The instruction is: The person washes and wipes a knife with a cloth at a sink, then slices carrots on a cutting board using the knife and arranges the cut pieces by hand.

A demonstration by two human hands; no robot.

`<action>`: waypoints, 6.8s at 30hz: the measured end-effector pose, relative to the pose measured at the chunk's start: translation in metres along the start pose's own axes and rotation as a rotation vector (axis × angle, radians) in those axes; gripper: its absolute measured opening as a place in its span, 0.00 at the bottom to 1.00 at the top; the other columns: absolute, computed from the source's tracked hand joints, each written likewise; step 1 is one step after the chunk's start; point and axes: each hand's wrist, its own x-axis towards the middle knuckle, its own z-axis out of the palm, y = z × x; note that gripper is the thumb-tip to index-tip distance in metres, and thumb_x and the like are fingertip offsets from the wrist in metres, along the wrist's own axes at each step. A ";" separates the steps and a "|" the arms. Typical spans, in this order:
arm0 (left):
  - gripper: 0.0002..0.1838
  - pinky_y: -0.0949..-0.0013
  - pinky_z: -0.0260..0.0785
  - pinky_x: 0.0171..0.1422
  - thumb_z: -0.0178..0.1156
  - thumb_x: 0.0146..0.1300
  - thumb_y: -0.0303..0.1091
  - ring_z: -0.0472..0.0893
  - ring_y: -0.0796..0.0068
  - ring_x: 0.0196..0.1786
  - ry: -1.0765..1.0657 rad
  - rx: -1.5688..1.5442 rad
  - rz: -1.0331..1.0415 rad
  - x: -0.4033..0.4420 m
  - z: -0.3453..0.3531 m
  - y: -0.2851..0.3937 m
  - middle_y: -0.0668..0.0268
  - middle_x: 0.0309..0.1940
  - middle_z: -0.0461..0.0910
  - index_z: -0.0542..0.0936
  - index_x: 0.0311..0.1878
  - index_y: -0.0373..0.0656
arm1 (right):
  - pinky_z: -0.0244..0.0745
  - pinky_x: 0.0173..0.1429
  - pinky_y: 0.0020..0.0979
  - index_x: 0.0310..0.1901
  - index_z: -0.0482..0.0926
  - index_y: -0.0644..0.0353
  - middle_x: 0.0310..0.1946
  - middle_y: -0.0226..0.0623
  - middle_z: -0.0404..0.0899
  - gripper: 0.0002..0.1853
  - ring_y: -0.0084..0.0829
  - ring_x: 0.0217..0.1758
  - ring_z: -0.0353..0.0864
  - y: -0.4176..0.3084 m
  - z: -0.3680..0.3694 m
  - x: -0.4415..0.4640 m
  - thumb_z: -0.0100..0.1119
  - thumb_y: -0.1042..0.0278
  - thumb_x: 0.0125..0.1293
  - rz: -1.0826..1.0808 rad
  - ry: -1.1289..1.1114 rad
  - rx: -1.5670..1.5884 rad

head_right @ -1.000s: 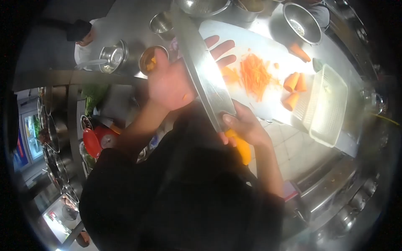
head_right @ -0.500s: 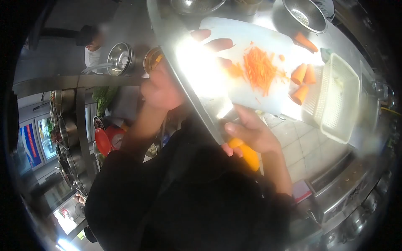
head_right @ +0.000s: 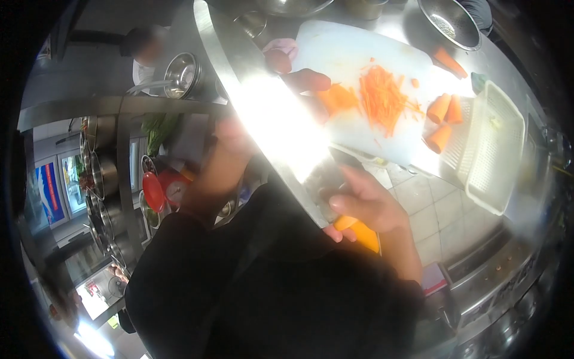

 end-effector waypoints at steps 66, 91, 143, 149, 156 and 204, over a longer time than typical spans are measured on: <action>0.14 0.69 0.71 0.40 0.60 0.56 0.22 0.78 0.71 0.36 0.494 1.632 -0.220 -0.082 -0.126 -0.039 0.68 0.48 0.73 0.78 0.46 0.46 | 0.66 0.18 0.21 0.55 0.65 0.63 0.24 0.41 0.77 0.16 0.23 0.14 0.70 0.011 -0.089 0.030 0.51 0.75 0.66 -0.201 0.716 -0.484; 0.16 0.62 0.71 0.52 0.63 0.53 0.25 0.74 0.65 0.51 0.470 1.761 -0.145 -0.074 -0.158 -0.082 0.67 0.48 0.69 0.78 0.47 0.44 | 0.70 0.36 0.58 0.46 0.60 0.66 0.22 0.64 0.75 0.14 0.64 0.29 0.76 0.053 -0.036 0.047 0.49 0.76 0.60 0.445 0.833 -1.583; 0.17 0.62 0.71 0.50 0.63 0.52 0.25 0.75 0.62 0.48 0.522 1.746 -0.102 -0.074 -0.157 -0.084 0.66 0.47 0.70 0.77 0.47 0.44 | 0.71 0.41 0.56 0.51 0.60 0.66 0.27 0.66 0.77 0.18 0.64 0.35 0.77 0.049 -0.088 0.116 0.52 0.76 0.61 0.265 0.879 -1.537; 0.16 0.62 0.71 0.50 0.64 0.51 0.26 0.75 0.62 0.47 0.534 1.783 -0.052 -0.073 -0.157 -0.086 0.67 0.47 0.71 0.78 0.46 0.44 | 0.70 0.41 0.57 0.50 0.61 0.65 0.28 0.66 0.76 0.17 0.65 0.36 0.76 0.042 -0.060 0.097 0.51 0.76 0.61 0.344 0.866 -1.585; 0.17 0.62 0.71 0.50 0.64 0.51 0.26 0.75 0.63 0.47 0.525 1.775 -0.061 -0.074 -0.158 -0.085 0.67 0.47 0.71 0.78 0.46 0.43 | 0.70 0.40 0.57 0.49 0.60 0.66 0.27 0.66 0.76 0.17 0.66 0.36 0.75 0.042 -0.050 0.097 0.51 0.77 0.60 0.343 0.861 -1.574; 0.11 0.64 0.70 0.40 0.60 0.52 0.18 0.78 0.61 0.35 0.394 1.731 -0.258 -0.044 -0.167 -0.027 0.61 0.41 0.74 0.78 0.40 0.39 | 0.73 0.39 0.53 0.47 0.63 0.65 0.24 0.61 0.78 0.16 0.59 0.31 0.80 0.063 -0.069 0.103 0.46 0.80 0.54 0.168 0.905 -1.476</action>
